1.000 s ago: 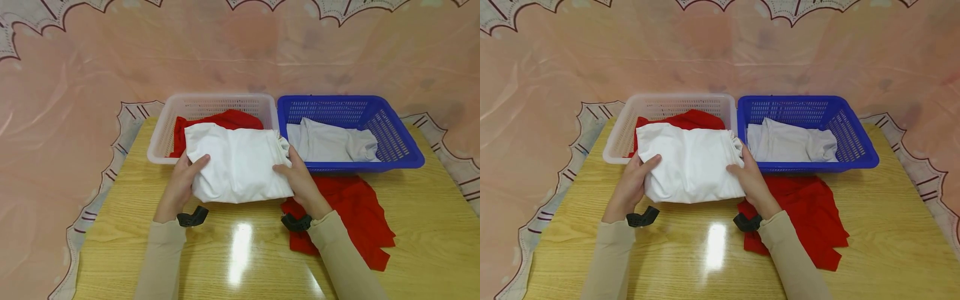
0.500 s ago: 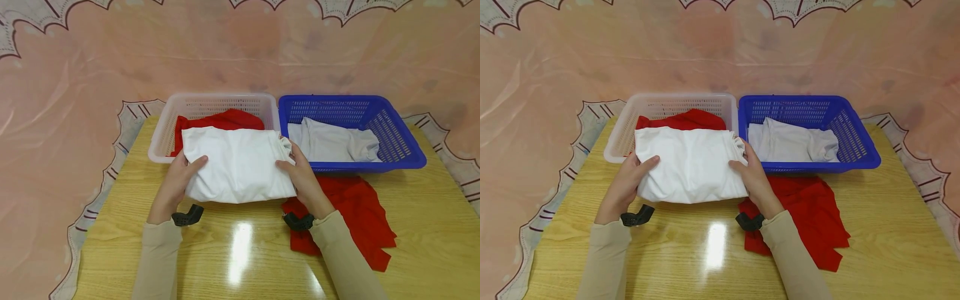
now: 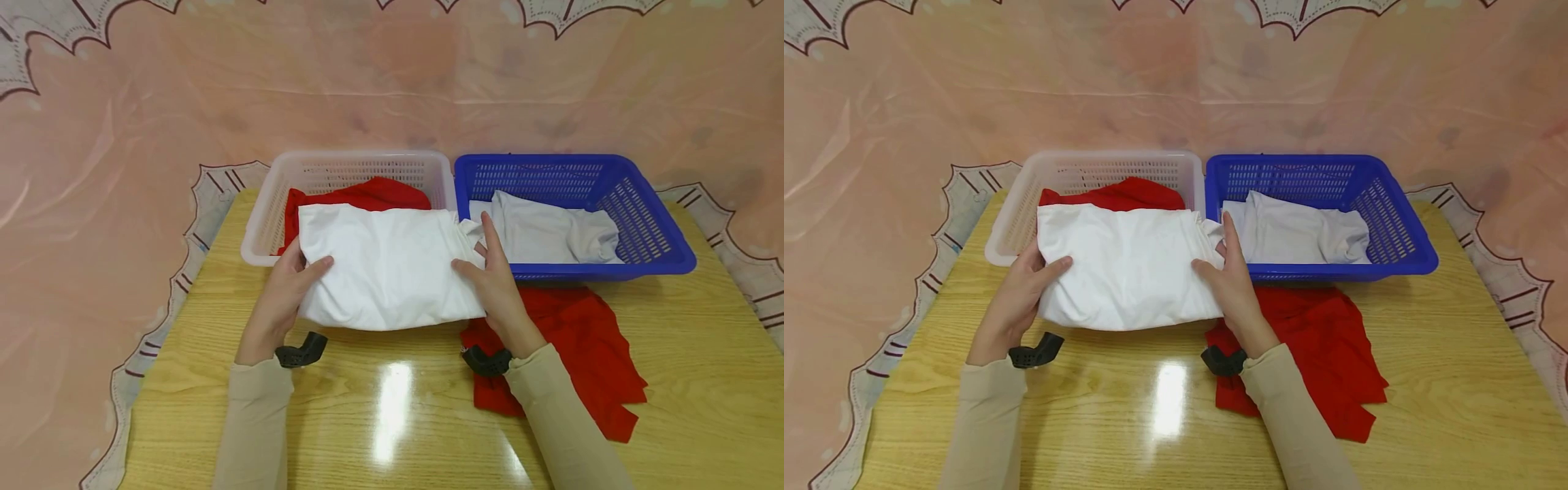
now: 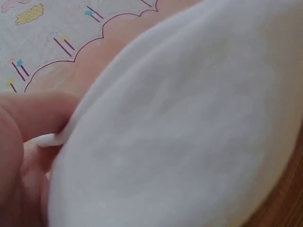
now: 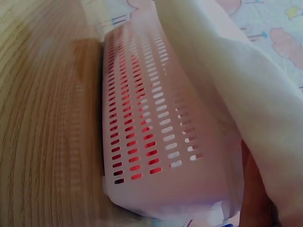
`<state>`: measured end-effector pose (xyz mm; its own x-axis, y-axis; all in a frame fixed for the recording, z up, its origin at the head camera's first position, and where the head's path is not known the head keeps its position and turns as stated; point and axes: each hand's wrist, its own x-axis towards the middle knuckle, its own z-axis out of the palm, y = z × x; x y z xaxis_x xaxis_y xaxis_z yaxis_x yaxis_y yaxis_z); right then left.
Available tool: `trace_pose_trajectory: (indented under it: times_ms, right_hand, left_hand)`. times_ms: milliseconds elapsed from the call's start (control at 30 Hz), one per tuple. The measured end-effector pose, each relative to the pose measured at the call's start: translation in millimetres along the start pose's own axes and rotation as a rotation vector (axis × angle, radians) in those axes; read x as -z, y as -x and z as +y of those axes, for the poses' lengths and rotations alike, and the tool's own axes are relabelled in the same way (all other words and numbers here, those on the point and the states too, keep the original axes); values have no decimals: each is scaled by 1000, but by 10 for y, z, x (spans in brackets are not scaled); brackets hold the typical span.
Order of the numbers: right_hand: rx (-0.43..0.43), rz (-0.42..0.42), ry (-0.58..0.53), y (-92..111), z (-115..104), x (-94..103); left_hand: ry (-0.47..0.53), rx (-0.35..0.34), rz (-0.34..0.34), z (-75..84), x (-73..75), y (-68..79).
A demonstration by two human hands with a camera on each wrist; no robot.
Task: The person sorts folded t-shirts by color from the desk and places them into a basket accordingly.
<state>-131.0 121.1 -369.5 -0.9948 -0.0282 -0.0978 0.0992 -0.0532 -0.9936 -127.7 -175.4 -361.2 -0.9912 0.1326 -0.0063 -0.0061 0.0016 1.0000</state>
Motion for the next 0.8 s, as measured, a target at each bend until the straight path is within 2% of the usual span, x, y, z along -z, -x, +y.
trace_pose_trajectory:
  times_ms: [133,300,400,467,567,700,800]
  right_hand:
    - [-7,29,-40,-7,-14,-12]
    - [-37,-46,-294,9,-26,2]
    - [-104,-77,-351,27,-22,16]
    - [-143,-88,-323,30,-16,15]
    - [-164,-105,-220,23,-4,1]
    - [-103,-126,-40,8,22,-20]
    - [-29,-138,29,2,38,-24]
  left_hand:
    - [-31,32,-34,7,40,20]
    - [-9,31,-94,20,30,21]
    - [34,10,-112,22,-10,10]
    - [63,-5,-117,23,-33,10]
    - [101,-31,-138,28,-57,11]
    - [144,-67,-184,40,-72,8]
    - [149,-85,-193,42,-76,0]
